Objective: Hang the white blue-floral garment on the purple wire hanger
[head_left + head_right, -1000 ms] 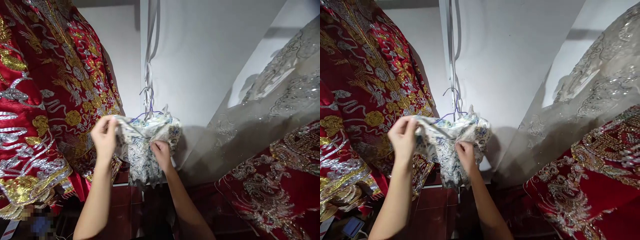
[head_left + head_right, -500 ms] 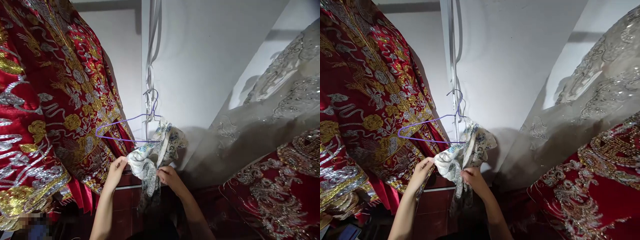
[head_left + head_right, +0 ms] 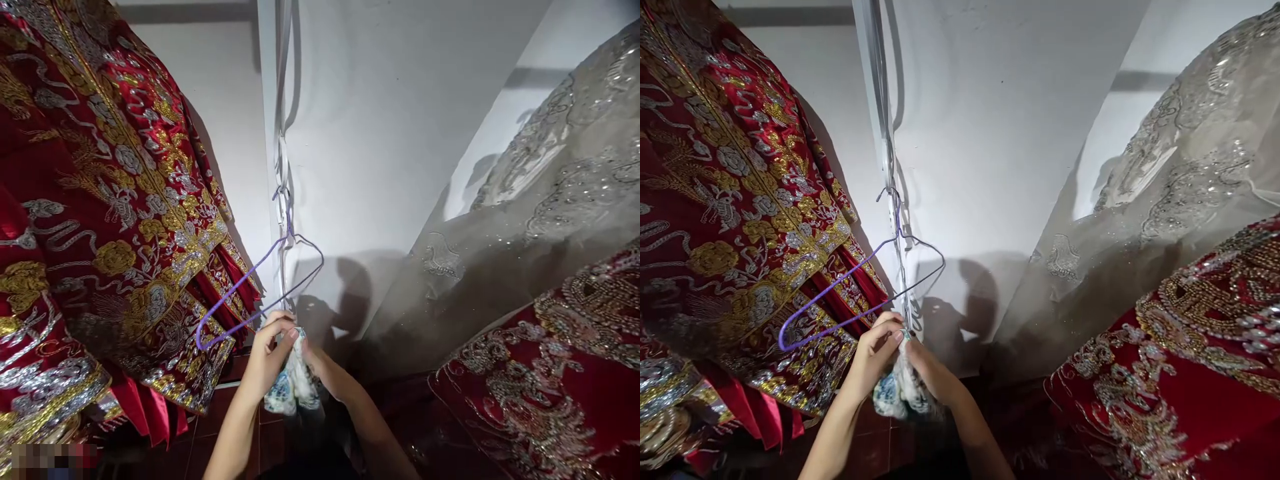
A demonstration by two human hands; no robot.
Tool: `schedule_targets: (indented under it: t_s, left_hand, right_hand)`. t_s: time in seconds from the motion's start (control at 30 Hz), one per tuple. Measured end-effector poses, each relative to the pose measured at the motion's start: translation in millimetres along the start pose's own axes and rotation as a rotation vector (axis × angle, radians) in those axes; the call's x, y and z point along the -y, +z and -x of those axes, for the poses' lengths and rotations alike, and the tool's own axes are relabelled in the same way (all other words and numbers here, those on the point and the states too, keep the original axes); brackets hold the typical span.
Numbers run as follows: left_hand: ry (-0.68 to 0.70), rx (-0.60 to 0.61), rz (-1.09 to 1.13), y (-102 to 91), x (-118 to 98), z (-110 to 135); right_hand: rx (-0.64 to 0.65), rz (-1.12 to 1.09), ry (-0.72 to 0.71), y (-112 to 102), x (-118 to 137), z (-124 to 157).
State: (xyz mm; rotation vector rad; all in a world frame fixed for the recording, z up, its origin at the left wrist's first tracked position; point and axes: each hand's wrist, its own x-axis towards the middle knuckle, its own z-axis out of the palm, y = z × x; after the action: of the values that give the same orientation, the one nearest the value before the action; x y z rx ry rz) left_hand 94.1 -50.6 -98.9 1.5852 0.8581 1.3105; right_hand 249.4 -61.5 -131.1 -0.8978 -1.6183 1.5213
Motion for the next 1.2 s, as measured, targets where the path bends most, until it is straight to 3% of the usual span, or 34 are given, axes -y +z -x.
schedule_targets:
  t_s: [0.07,0.13,0.23,0.37,0.43,0.57,0.67,0.77,0.83,1.03,1.13,1.2]
  left_hand:
    - [-0.036,0.001,-0.020,-7.6,3.0,7.7]
    - [-0.180,0.108,-0.005,-18.3,8.1,22.6]
    - [-0.414,0.377,-0.004,-37.1,12.4,51.6]
    - [-0.445,0.598,-0.088,-59.0,-7.5,74.3]
    - [-0.384,0.562,-0.176,-68.3,-27.0,74.6]
    - [-0.311,0.383,-0.526,-86.0,-54.7,69.4]
    - [-0.348,0.437,-0.721,-99.0,-50.8,68.3]
    - [-0.431,0.546,-0.845,-113.8,-39.1,63.1]
    - [-0.408,0.536,-0.915,-125.0,-37.7,52.6]
    - [-0.027,0.297,-1.170,-146.4,-66.4,-4.9]
    - [0.088,0.200,-1.161,-139.3,-79.5,-28.3]
    - [0.192,0.210,-1.063,-127.5,-84.4,-40.3]
  right_hand:
    - [0.186,-0.051,0.006,2.1,7.9,4.8]
    - [0.265,-0.011,0.023,-1.5,24.6,8.4]
    - [0.039,0.200,-0.014,-13.8,59.4,6.9]
    - [-0.405,0.413,-0.330,-26.8,85.2,-19.8]
    - [-0.521,0.449,-0.382,-30.7,77.1,-40.5]
    - [-0.540,0.521,-0.342,-43.4,41.8,-65.4]
    - [-0.559,0.538,-0.316,-57.4,31.5,-57.3]
    - [-0.583,0.602,-0.289,-67.8,40.1,-39.8]
    - [-0.607,0.650,-0.278,-71.2,48.8,-31.5]
    - [-0.646,0.585,-0.247,-75.5,59.6,-24.6]
    - [-0.658,0.626,-0.268,-70.0,58.1,-23.8]
    - [-0.637,0.627,-0.272,-59.6,54.2,-24.9]
